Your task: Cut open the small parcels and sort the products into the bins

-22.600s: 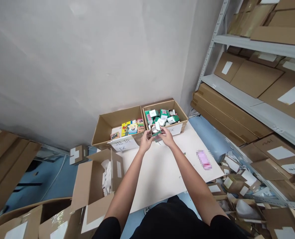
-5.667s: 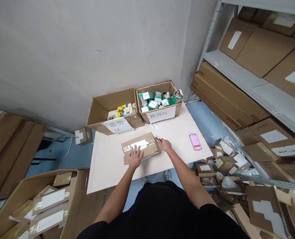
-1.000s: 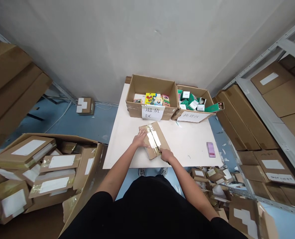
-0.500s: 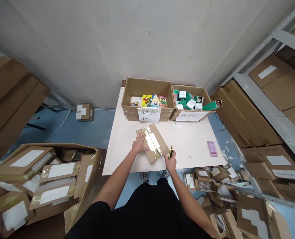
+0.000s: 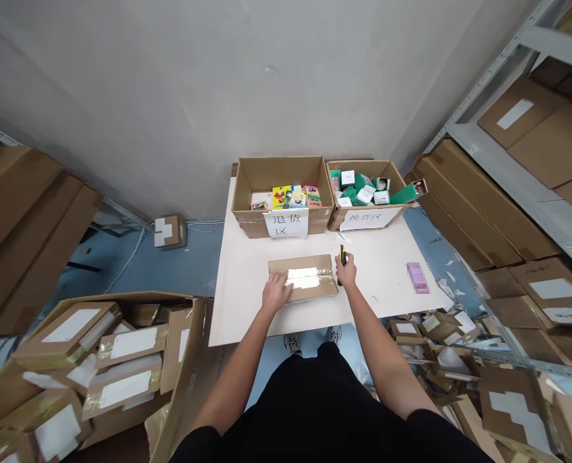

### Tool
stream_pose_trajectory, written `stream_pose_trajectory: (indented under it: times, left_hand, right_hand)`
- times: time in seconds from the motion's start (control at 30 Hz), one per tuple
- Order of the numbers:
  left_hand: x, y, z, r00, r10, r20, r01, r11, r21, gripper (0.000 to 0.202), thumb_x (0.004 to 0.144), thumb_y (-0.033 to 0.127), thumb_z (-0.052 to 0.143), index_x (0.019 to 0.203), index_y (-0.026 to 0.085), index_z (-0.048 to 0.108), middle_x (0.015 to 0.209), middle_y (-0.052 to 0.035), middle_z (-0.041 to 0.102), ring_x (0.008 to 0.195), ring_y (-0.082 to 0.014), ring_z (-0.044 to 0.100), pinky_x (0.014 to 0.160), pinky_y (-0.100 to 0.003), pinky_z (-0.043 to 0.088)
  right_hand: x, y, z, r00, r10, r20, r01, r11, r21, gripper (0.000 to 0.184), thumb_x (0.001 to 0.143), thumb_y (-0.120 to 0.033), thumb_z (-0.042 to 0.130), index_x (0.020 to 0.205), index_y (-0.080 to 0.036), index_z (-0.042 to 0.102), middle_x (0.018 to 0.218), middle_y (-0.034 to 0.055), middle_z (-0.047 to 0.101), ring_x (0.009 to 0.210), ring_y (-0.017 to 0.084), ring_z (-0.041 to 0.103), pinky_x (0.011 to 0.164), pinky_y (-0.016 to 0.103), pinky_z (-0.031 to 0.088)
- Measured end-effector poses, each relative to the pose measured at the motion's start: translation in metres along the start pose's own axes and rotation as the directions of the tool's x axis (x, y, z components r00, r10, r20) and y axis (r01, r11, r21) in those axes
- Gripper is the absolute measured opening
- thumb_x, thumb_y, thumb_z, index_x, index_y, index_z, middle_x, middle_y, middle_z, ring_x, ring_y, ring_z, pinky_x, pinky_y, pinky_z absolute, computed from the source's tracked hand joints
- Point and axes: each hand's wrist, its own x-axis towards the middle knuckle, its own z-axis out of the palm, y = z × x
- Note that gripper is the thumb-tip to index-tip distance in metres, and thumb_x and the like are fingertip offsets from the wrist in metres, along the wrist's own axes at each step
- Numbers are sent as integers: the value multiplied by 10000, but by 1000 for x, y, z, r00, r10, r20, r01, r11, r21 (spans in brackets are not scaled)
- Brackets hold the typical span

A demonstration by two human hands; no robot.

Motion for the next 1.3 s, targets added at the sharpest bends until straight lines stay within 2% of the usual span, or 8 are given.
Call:
stream_pose_trajectory:
  times: [0.1, 0.17, 0.3, 0.47, 0.57, 0.73, 1.1, 1.3]
  left_hand:
    - [2, -4, 18, 997, 64, -40, -64, 998, 9, 648, 1042, 493, 444, 1616, 195, 472, 1687, -118, 435, 1595, -353, 295, 1283, -529, 283]
    - [1, -4, 30, 996, 69, -55, -68, 998, 19, 674, 1045, 506, 411, 1633, 180, 447, 1720, -118, 376, 1626, -362, 225, 1309, -562, 218]
    - [-3, -4, 37, 991, 91, -95, -91, 996, 14, 678, 1051, 505, 390, 1640, 172, 434, 1725, -113, 363, 1640, -356, 192, 1323, -564, 191]
    - [-4, -4, 32, 991, 92, -100, -92, 996, 12, 674, 1052, 496, 405, 1635, 159, 442, 1725, -122, 359, 1641, -351, 192, 1332, -556, 188]
    - [-3, -2, 30, 993, 80, -82, -79, 997, 14, 679, 1053, 510, 396, 1639, 168, 435, 1728, -110, 353, 1644, -341, 186, 1337, -550, 181]
    - [-2, 2, 27, 999, 32, -18, -32, 999, -1, 704, 1039, 525, 424, 1661, 196, 394, 1741, -78, 332, 1654, -330, 149, 1352, -535, 144]
    - [-2, 3, 25, 999, 46, 17, -46, 999, -28, 728, 1018, 520, 447, 1680, 234, 350, 1738, -51, 339, 1654, -336, 143, 1351, -552, 135]
    - [-2, 1, 29, 997, 77, -19, -77, 997, -1, 697, 1031, 514, 428, 1651, 196, 417, 1727, -79, 361, 1644, -346, 186, 1344, -546, 159]
  right_hand:
    - [-19, 19, -4, 996, 28, 80, -41, 985, 168, 474, 1018, -534, 412, 1354, -201, 444, 764, -24, 689, 559, 173, 648, 567, 268, 517]
    - [-32, 30, -6, 986, 50, 158, -73, 987, 145, 424, 1018, -487, 453, 1350, -222, 459, 704, -59, 651, 517, 160, 623, 555, 249, 497]
    - [-47, 32, -15, 968, 54, 246, 1, 976, -219, 405, 1056, -312, 456, 1454, -249, 431, 784, -23, 708, 533, 140, 633, 636, 241, 476]
    - [-51, 3, -13, 957, 22, 291, 150, 818, -555, 403, 1073, -260, 463, 1476, -266, 454, 1075, 95, 772, 923, 231, 735, 751, 271, 451]
    - [-50, -15, -5, 956, 45, 289, 160, 747, -645, 388, 1048, -215, 461, 1433, -250, 498, 1127, 127, 770, 1017, 264, 732, 772, 293, 453]
    - [-49, -26, -5, 937, 108, 333, 159, 716, -680, 471, 965, -164, 556, 1428, -239, 521, 1164, 156, 757, 1055, 279, 732, 796, 312, 481]
    - [-74, -6, -28, 887, 158, 433, 241, 643, -727, 467, 943, -98, 560, 1393, -222, 545, 1179, 156, 752, 1054, 290, 731, 755, 308, 459]
    - [-92, 10, -37, 942, 98, 322, 165, 700, -695, 356, 1040, -204, 469, 1389, -238, 534, 1158, 146, 762, 1021, 285, 734, 736, 306, 437]
